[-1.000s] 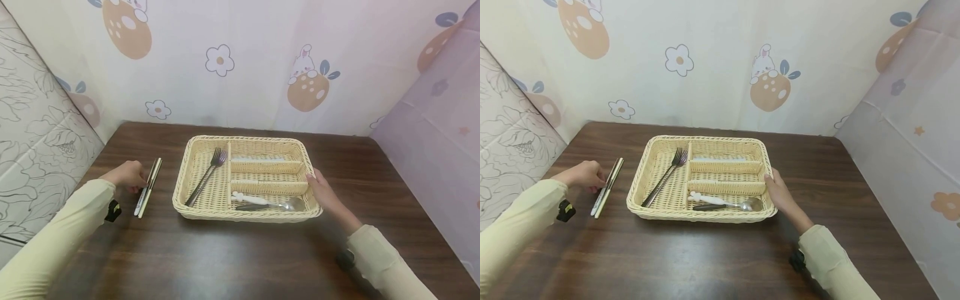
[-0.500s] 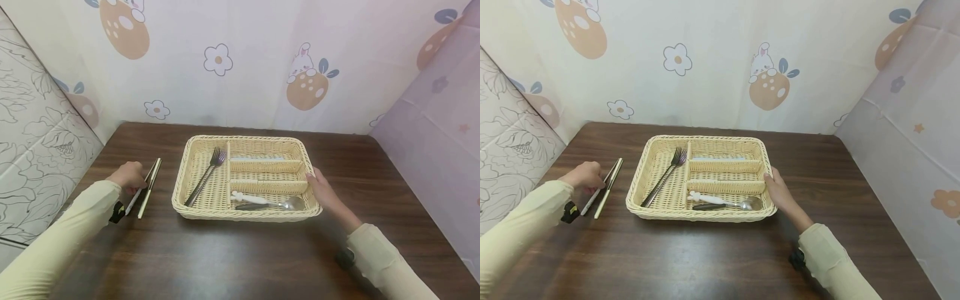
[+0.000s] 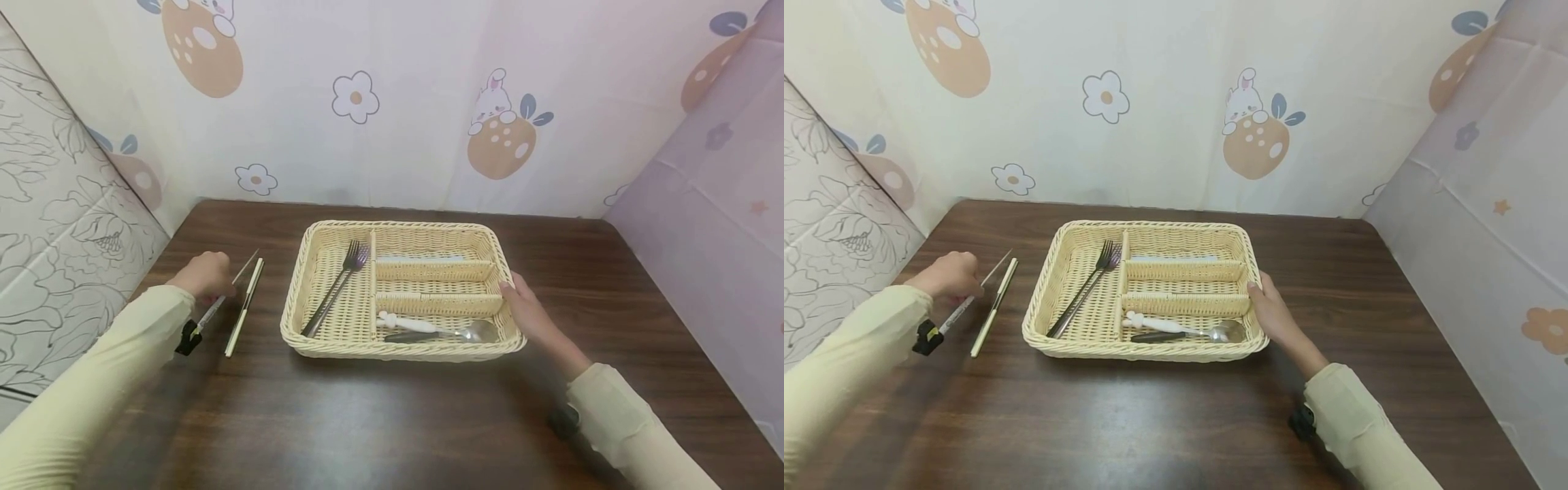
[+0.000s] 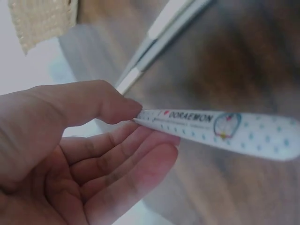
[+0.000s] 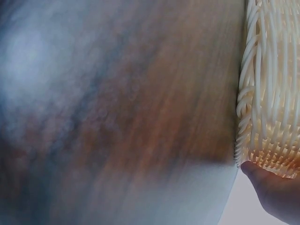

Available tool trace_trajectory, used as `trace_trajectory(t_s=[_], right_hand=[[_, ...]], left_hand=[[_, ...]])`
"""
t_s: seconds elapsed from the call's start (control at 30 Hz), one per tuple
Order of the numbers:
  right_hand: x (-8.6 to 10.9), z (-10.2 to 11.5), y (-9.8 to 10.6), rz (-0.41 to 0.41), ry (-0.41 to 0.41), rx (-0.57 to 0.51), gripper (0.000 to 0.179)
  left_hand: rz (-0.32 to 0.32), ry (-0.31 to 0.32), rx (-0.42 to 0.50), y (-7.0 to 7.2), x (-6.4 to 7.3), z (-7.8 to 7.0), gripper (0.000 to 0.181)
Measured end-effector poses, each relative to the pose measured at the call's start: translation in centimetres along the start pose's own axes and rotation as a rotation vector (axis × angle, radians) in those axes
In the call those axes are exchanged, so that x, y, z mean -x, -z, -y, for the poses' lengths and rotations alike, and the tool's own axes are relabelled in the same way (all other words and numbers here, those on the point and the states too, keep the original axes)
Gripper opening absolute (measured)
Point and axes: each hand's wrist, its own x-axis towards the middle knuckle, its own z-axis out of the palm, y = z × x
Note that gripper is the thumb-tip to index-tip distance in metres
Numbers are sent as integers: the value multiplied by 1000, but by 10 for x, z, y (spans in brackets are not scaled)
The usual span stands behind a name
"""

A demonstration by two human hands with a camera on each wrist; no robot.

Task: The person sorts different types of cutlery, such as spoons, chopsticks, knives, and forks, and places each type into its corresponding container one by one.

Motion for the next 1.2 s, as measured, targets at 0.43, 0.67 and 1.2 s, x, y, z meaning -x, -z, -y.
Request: trace_trajectory(t_s=[0.43, 0.67, 1.2], right_hand=[[-1, 0, -1, -2, 0, 0, 56], [0, 1, -1, -18, 3, 25, 55], [1, 1, -1, -18, 3, 5, 55]], left_hand=[[-159, -85, -91, 39, 1, -23, 26], [-216, -170, -92, 40, 4, -55, 36], [-235, -407, -226, 37, -5, -160, 32]])
